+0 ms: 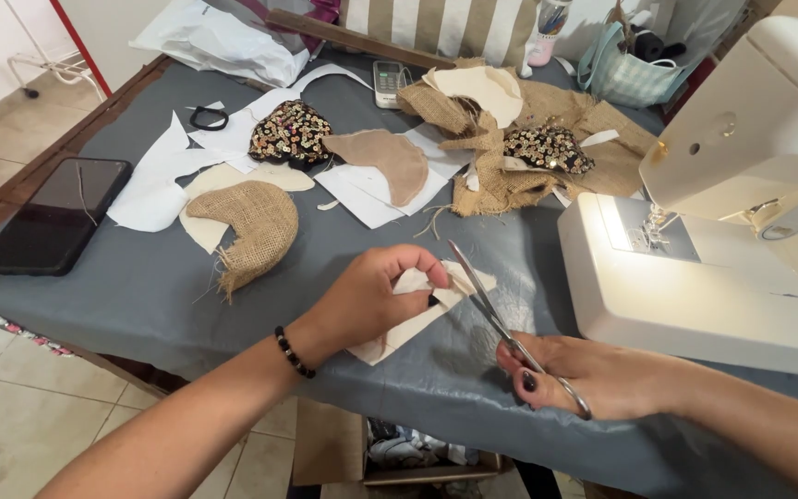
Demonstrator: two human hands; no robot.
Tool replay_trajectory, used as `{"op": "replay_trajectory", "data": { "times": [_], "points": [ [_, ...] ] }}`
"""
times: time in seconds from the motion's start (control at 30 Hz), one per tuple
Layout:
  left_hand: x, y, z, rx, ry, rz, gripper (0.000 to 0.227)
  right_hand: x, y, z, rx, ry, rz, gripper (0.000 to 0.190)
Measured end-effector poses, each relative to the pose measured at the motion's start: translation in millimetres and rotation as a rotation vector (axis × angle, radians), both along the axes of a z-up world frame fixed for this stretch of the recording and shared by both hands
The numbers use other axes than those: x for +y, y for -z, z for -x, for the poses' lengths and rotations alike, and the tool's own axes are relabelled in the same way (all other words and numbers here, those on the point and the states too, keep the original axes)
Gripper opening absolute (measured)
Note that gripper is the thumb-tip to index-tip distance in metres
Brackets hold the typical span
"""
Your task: The person uses scissors to cut small pieces of white fabric on a work table, placing the trimmed scraps into a cardboard box.
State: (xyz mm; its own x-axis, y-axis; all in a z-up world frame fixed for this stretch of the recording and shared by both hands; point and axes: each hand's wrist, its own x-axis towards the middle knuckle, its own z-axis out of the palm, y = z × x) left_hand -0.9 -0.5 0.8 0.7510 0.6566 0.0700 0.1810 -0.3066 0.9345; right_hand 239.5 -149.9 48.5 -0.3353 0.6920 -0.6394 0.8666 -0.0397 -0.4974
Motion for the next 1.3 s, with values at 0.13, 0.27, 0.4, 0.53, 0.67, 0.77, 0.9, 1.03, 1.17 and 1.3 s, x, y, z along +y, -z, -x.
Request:
{"op": "replay_trajectory", "data": {
  "times": [0.13,0.27,0.4,0.53,0.67,0.77,0.9,1.03,1.17,1.3],
  "points": [
    [-4.9,-1.4,1.1,-0.045,0.044,-0.049,0.017,-1.6,4.9,7.2,0.062,0.052,-0.094,0.066],
    [-2.2,-1.7,0.6,-0.101,0.048,-0.039,0.019,-6.3,6.7,13.1,0.132,0.17,-0.212,0.052],
    [0.4,-1.5,0.7,-0.077,0.046,-0.069,0.02,-13.4,12.2,16.9,0.081,0.208,-0.305,0.053],
    [-5.1,1.9,-1.9,-0.037,0.051,-0.049,0.02,-3.9,4.3,14.6,0.126,0.143,-0.192,0.055],
    [-5.9,0.0,-3.8,-0.05,0.086,0.0,0.018,1.1,1.9,16.7,0.073,0.171,-0.134,0.053],
    [-2.3,1.6,1.0,-0.074,0.066,-0.026,0.018,-6.0,2.9,23.5,0.078,0.247,-0.189,0.047],
    [-3.7,4.8,1.0,-0.125,0.147,-0.049,0.018,-5.8,2.7,22.9,0.105,0.183,-0.125,0.054],
    [-5.8,4.2,-4.8,-0.016,0.142,-0.073,0.019,6.1,4.8,19.6,0.018,0.133,-0.081,0.06],
    [5.3,8.7,1.0,-0.046,0.098,-0.089,0.016,1.8,10.9,18.0,0.073,0.315,-0.138,0.043],
    [11.1,13.6,2.1,-0.009,0.026,-0.076,0.017,-1.0,12.4,4.0,0.151,0.325,-0.113,0.045]
  ]
}}
